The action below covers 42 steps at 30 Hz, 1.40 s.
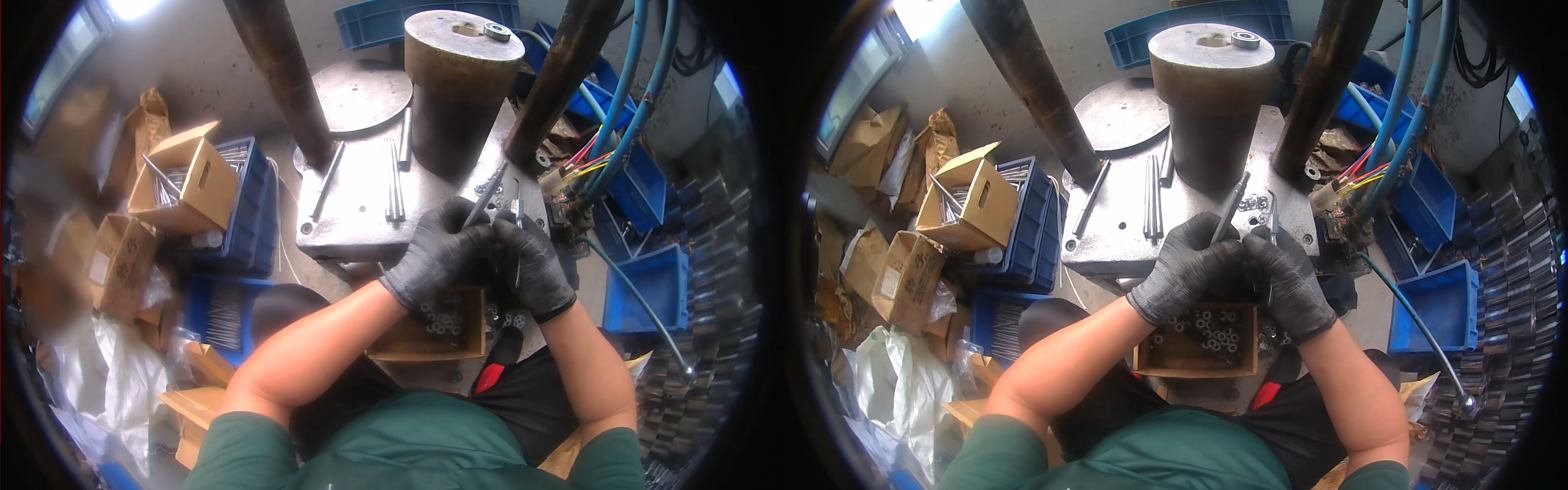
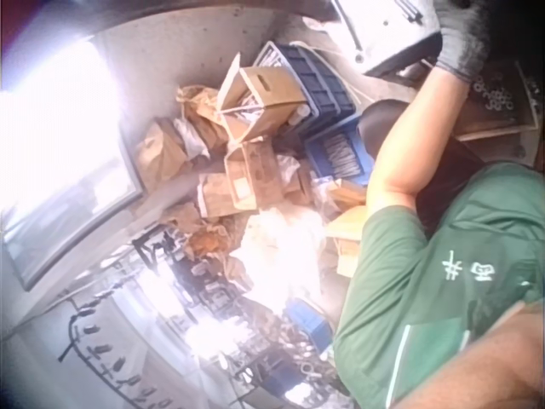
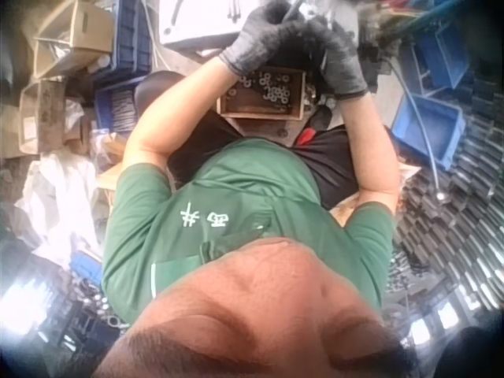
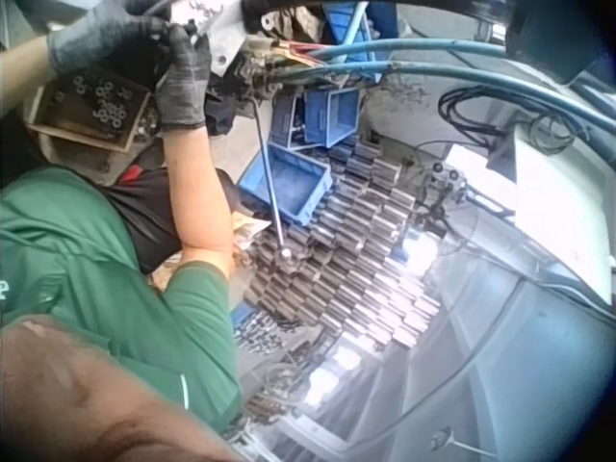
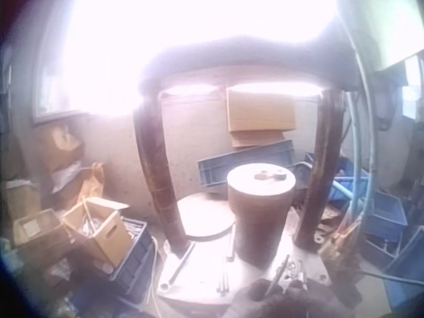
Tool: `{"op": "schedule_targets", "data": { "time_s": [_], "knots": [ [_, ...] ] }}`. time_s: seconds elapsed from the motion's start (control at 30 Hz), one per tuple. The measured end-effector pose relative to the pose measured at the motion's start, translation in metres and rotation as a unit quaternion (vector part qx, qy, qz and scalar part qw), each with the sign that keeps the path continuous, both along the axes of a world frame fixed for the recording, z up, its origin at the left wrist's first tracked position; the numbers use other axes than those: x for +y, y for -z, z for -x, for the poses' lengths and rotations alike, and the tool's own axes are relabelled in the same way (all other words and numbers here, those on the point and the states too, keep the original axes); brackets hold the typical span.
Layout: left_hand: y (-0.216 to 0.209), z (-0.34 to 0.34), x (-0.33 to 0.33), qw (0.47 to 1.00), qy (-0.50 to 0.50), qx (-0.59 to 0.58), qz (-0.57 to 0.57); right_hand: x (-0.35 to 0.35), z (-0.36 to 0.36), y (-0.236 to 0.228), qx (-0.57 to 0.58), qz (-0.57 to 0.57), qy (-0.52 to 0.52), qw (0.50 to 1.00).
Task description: Using pliers to attach small metal rings or fasteners to metal rods in an industrial workshop.
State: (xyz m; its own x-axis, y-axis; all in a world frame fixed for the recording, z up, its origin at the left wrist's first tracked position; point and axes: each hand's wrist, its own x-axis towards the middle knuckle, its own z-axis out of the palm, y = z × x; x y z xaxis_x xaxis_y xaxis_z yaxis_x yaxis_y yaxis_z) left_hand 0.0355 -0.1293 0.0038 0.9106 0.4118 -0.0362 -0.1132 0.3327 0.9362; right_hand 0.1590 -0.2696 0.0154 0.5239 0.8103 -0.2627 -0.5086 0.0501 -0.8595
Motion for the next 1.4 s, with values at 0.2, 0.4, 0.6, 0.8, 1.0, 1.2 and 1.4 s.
{"op": "schedule_targets", "data": {
  "time_s": [0.2,0.4,0.6,0.8,1.0,1.2,1.4],
  "knots": [
    [0.004,0.001,0.013,0.990,-0.100,0.017,0.099,-0.020,-0.008,-0.009,-0.295,0.064,-0.057,0.951],
    [-0.003,0.007,0.024,0.983,-0.122,0.051,0.124,-0.015,-0.009,-0.027,-0.759,0.071,-0.001,0.647],
    [0.003,0.003,0.023,0.982,-0.121,0.074,0.124,-0.011,-0.011,-0.025,-0.795,0.056,0.002,0.605],
    [0.005,0.005,0.024,0.986,-0.112,0.062,0.106,-0.010,-0.007,-0.027,-0.788,0.071,-0.007,0.612],
    [0.005,0.005,0.022,0.986,-0.106,0.048,0.116,-0.010,-0.008,-0.024,-0.793,0.066,-0.004,0.605],
    [-0.002,0.009,0.021,0.990,-0.095,0.065,0.082,-0.009,-0.011,-0.023,-0.809,0.052,0.002,0.586],
    [-0.007,0.010,0.018,0.997,-0.077,-0.013,0.023,-0.022,-0.023,-0.028,-0.668,0.100,0.004,0.737]
  ]
}}
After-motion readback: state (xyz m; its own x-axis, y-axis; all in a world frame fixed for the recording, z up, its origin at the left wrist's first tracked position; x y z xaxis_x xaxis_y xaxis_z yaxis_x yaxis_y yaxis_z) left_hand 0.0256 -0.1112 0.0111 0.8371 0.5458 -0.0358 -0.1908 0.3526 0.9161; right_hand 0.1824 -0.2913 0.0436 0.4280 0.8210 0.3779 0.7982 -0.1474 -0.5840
